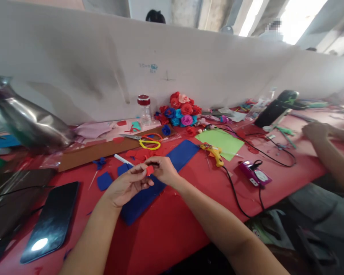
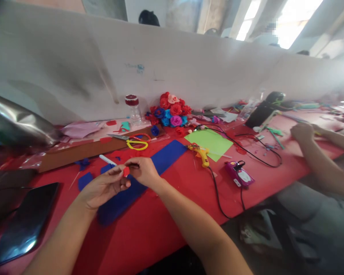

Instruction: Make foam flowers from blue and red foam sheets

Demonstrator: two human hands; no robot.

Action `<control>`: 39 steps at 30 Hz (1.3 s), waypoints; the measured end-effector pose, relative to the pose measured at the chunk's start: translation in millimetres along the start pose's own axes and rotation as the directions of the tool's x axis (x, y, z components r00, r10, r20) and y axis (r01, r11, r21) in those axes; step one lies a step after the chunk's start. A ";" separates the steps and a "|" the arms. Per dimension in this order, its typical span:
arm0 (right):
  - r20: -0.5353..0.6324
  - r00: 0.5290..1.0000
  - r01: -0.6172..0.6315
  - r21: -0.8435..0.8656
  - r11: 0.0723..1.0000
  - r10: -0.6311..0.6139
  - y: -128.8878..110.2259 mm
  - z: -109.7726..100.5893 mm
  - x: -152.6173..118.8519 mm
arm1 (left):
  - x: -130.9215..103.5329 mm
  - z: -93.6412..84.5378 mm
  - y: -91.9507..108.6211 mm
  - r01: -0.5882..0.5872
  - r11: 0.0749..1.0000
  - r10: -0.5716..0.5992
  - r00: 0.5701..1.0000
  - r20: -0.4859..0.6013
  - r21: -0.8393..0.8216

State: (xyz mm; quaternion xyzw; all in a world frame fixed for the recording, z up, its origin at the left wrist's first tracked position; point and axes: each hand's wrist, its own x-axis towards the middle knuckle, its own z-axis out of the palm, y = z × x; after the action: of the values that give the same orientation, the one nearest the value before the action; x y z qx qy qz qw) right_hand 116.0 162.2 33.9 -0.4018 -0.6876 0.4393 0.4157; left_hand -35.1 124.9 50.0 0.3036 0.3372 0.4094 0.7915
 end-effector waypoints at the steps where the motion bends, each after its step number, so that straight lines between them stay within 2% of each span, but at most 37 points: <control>1: -0.059 0.998 0.001 -0.019 1.000 -0.002 -4.1 -1.7 1.2 | -0.5 1.7 0.8 0.018 1.000 -0.018 1.000 -0.009 0.023; 3: -0.213 0.977 -0.023 -0.035 0.999 0.015 -13.3 -8.5 3.6 | -0.6 6.2 3.3 0.068 0.996 -0.065 0.996 -0.065 0.054; 5: -0.305 0.952 -0.055 -0.075 0.996 0.030 -22.2 -20.2 1.9 | 0.4 10.7 7.3 0.038 0.999 -0.037 0.980 -0.197 0.001; 6: -0.316 0.948 -0.069 -0.115 0.991 0.030 -25.9 -27.4 -1.8 | 0.9 12.3 10.0 -0.025 0.998 0.008 0.959 -0.284 -0.056; 8: -0.306 0.951 -0.113 -0.233 0.966 0.038 -31.1 -42.6 -15.9 | 0.8 13.7 16.2 -0.200 0.967 0.107 0.881 -0.462 -0.159; 10: -0.346 0.934 -0.231 -0.397 0.888 0.089 -32.1 -57.6 -36.7 | -1.1 12.9 22.7 -0.314 0.932 0.156 0.801 -0.578 -0.184; 12: -0.444 0.884 -0.413 -0.592 0.692 0.148 -28.9 -71.8 -58.5 | -4.2 11.8 27.5 -0.355 0.921 0.185 0.762 -0.621 -0.161; 15: -0.614 0.764 -0.642 -0.691 0.332 0.198 -18.2 -91.0 -82.2 | -6.8 12.5 28.8 -0.380 0.915 0.227 0.760 -0.609 -0.134; 17: -0.663 0.706 -0.707 -0.681 0.191 0.248 -10.1 -100.6 -89.7 | -5.7 13.6 26.3 -0.365 0.920 0.221 0.783 -0.581 -0.142; 19: -0.675 0.672 -0.729 -0.674 0.114 0.307 -3.4 -106.4 -92.3 | -3.3 13.5 23.1 -0.332 0.929 0.193 0.812 -0.550 -0.164; 22: -0.671 0.656 -0.731 -0.679 0.069 0.346 1.7 -108.6 -91.4 | 0.1 11.0 20.0 -0.292 0.940 0.166 0.840 -0.516 -0.174; 27: -0.671 0.644 -0.734 -0.678 0.049 0.368 0.8 -107.4 -89.1 | 4.1 6.6 16.7 -0.248 0.965 0.174 0.850 -0.497 -0.087; 29: -0.681 0.636 -0.745 -0.665 0.059 0.363 -0.3 -107.5 -88.3 | 6.8 6.6 13.0 -0.203 0.978 0.200 0.849 -0.490 0.048; 31: -0.690 0.622 -0.757 -0.650 0.061 0.371 -1.3 -108.5 -86.4 | 9.9 7.9 7.1 -0.133 0.951 0.253 0.855 -0.453 0.280; 33: -0.688 0.606 -0.765 -0.641 0.056 0.399 -2.4 -110.5 -83.1 | 12.7 9.8 -0.3 -0.057 0.837 0.308 0.871 -0.382 0.545; 35: -0.678 0.593 -0.768 -0.638 0.052 0.433 -4.3 -112.7 -80.0 | 14.6 11.2 -7.6 0.004 0.668 0.349 0.882 -0.317 0.744; 39: -0.650 0.608 -0.750 -0.658 0.061 0.456 -10.4 -113.7 -84.7 | 16.1 10.1 -15.7 0.070 0.386 0.409 0.881 -0.239 0.920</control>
State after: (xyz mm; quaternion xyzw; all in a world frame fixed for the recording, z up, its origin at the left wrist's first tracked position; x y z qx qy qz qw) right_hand 247.3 112.1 55.7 -0.8617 -0.5034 0.0631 -0.0111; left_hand -13.2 129.1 39.5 0.6198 0.6356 0.2958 0.3527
